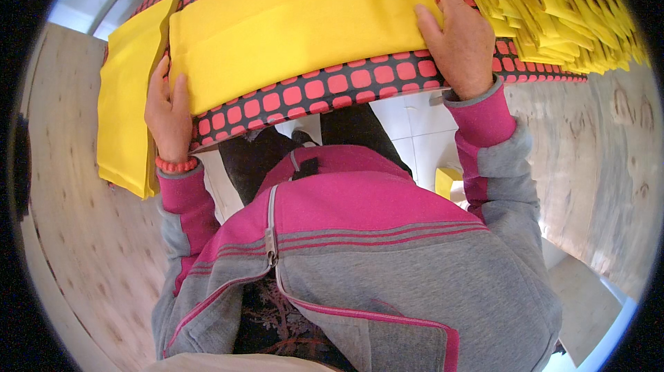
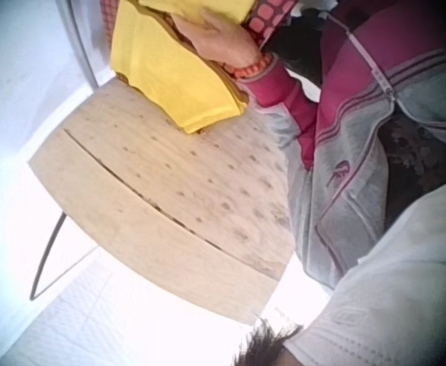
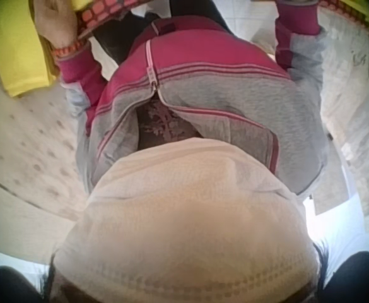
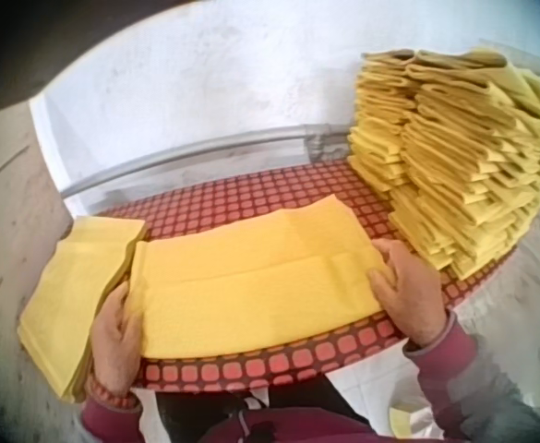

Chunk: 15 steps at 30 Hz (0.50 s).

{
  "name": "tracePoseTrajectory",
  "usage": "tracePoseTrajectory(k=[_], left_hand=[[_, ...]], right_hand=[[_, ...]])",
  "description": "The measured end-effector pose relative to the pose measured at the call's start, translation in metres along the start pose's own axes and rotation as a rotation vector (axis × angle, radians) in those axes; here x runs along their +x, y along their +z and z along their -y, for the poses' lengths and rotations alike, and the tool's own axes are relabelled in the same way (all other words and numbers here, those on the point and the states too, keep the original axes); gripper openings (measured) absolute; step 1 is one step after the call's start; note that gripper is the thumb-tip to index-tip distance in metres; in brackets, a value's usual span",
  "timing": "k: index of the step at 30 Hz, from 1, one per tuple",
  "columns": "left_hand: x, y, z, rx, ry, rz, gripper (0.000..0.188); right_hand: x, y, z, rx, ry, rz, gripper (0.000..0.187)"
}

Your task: The person folds yellow fabric sheets on a patterned table, smoothing each fold and stacking the finished pieces. The person handles the fabric by hand, repeatedly folding and aligning edges before placing each folded sheet onto a growing stack.

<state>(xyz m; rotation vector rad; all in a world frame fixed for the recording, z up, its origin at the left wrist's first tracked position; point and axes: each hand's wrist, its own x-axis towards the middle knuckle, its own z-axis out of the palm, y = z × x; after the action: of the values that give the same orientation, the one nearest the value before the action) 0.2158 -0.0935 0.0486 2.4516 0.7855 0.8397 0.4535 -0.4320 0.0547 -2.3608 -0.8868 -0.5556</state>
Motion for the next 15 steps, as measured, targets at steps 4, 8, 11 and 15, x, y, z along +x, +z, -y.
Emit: tracePoseTrajectory(k=[4,8,11,15], left_hand=[[-0.005,-0.004,-0.004,-0.062,-0.058,0.037,0.041],[-0.008,-0.005,-0.001,-0.059,-0.013,-0.001,0.042],[-0.009,-0.004,0.004,-0.007,0.017,-0.034,0.043],[-0.008,-0.002,0.007,-0.029,-0.002,-0.054,0.045]], right_hand=[[-0.001,-0.002,-0.003,0.060,0.065,0.036,0.035],[-0.001,0.000,-0.003,0.036,0.030,0.020,0.035],[-0.001,0.000,-0.003,0.052,0.059,0.039,0.036],[-0.001,-0.001,-0.002,0.014,0.043,0.049,0.036]])
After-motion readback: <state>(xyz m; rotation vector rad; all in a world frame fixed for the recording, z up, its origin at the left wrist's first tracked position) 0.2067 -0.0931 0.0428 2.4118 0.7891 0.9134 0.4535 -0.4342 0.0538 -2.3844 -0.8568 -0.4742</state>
